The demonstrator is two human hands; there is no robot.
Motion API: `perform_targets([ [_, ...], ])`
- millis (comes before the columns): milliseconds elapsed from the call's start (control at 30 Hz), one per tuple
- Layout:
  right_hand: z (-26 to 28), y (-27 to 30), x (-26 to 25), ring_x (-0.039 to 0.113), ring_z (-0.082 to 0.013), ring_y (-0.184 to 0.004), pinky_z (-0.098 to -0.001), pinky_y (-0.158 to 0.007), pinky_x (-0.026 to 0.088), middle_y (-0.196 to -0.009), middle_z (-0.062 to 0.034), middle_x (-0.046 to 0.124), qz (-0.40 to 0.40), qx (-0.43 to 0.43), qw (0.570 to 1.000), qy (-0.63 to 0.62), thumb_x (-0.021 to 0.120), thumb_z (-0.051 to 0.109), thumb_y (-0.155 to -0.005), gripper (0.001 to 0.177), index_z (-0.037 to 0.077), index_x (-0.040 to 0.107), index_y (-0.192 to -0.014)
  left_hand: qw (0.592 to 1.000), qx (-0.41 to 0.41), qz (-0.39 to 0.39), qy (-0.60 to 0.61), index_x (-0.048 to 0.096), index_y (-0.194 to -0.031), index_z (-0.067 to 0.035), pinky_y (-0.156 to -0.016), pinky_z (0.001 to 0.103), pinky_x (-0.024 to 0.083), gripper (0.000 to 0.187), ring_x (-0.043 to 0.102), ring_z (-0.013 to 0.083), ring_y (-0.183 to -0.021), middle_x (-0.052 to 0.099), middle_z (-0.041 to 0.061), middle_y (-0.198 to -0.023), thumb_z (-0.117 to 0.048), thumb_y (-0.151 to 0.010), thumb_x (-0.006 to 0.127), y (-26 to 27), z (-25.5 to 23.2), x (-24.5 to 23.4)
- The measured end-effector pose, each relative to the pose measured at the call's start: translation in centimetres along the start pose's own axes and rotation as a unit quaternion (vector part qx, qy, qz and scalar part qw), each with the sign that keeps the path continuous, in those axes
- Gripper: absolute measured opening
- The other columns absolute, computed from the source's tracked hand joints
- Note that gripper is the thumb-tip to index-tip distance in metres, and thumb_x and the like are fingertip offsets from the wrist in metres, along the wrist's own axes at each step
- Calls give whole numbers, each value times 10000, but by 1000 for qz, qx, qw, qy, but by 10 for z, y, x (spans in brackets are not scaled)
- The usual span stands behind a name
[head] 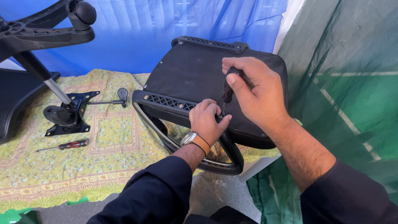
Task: The person uses a screwdriver to tighten screws on the underside of an office chair seat, securing the seat to its metal frame. The chair base and other parts are visible nearby on a patterned cloth.
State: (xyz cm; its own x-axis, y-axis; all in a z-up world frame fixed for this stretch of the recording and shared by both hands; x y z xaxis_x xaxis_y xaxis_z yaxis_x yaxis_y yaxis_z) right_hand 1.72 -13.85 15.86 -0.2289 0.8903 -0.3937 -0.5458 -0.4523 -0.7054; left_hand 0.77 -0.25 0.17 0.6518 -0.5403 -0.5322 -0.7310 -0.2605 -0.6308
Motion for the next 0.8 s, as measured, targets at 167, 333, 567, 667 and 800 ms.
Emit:
perform_targets([
  [167,1,1,0,605,-153,-874,-270,-750,544,-1034,-102,602,-72,-71,985,138,798,71,-916,315,18,726,-1219,1000,9,-11,5,562,-741,-132,-870,452,390,352,603,277,-1025,643,31,-1024,-306,-697,864,1,0,0],
  [333,-3,-5,-4,616,-149,-851,-258,-748,566,-960,-77,589,-47,-53,985,158,816,76,-915,323,51,758,-1232,1000,4,-6,7,553,-730,-133,-860,447,386,345,604,267,-1002,637,18,-995,-295,-704,857,0,-1,0],
  [567,-2,1,-1,647,-140,-967,-246,-823,565,-1100,-70,625,-55,-83,992,82,698,6,-973,259,23,708,-1231,1000,11,-13,9,546,-731,-130,-856,442,385,347,603,268,-994,633,17,-978,-290,-709,854,0,-3,0],
  [667,-3,2,3,626,-159,-867,-270,-765,547,-1007,-99,608,-83,-57,982,159,834,79,-911,264,33,767,-1161,1000,8,-6,6,553,-749,-131,-857,442,385,337,602,266,-986,622,18,-965,-290,-718,849,1,-4,0],
  [800,-5,-2,0,653,-110,-860,-241,-765,584,-990,-63,620,-54,-31,993,104,787,67,-950,266,52,751,-1212,1000,12,-10,3,563,-739,-129,-855,442,387,330,604,265,-982,620,17,-956,-290,-708,849,0,-6,-1],
])
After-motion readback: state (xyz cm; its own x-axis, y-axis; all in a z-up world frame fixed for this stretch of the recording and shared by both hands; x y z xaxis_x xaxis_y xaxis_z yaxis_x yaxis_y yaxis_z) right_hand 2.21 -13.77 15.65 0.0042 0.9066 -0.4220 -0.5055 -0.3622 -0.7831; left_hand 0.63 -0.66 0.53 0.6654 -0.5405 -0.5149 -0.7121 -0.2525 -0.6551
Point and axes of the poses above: each hand's wrist, its own y-axis away from the middle knuckle, its own x-axis out of the palm, z = x × y, the point moved 1 cm from there along -y, towards the middle knuckle
